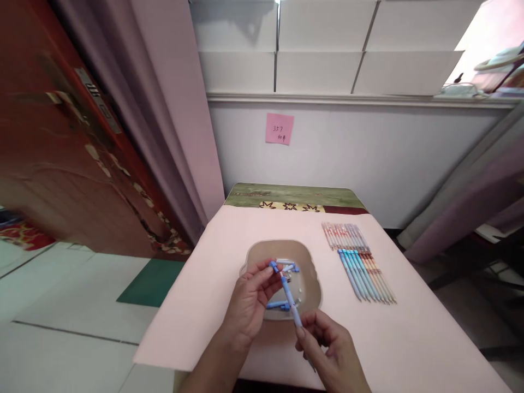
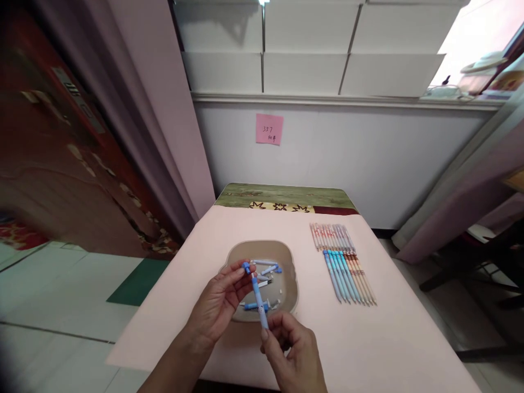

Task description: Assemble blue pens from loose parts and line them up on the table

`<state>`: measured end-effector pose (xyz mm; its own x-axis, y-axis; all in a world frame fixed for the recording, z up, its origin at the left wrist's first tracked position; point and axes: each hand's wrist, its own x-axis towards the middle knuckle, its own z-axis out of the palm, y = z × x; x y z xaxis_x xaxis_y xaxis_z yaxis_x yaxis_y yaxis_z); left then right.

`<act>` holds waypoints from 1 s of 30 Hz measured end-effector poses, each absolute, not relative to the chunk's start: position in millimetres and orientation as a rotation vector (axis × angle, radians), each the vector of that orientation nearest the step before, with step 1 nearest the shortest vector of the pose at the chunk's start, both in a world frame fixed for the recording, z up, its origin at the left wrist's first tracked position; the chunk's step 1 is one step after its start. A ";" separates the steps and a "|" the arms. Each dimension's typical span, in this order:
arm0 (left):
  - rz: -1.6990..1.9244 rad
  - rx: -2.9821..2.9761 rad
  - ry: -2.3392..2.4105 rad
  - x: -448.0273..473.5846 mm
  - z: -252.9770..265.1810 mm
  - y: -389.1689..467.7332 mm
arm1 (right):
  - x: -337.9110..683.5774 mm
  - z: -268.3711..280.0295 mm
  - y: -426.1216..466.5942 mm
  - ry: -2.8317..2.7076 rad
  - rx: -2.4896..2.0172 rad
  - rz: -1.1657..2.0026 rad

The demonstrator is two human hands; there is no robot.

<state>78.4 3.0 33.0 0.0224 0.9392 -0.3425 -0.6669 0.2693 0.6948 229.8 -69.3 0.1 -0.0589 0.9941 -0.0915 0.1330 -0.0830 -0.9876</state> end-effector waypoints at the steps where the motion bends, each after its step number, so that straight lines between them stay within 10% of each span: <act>1: 1.299 0.397 0.879 78.1 33.1 2.9 | 229.4 0.5 -69.6 -1.315 -1.340 1.267; 30: 1.242 0.803 1.046 83.9 33.2 0.1 | 248.6 -13.3 -64.0 -1.617 -1.417 0.800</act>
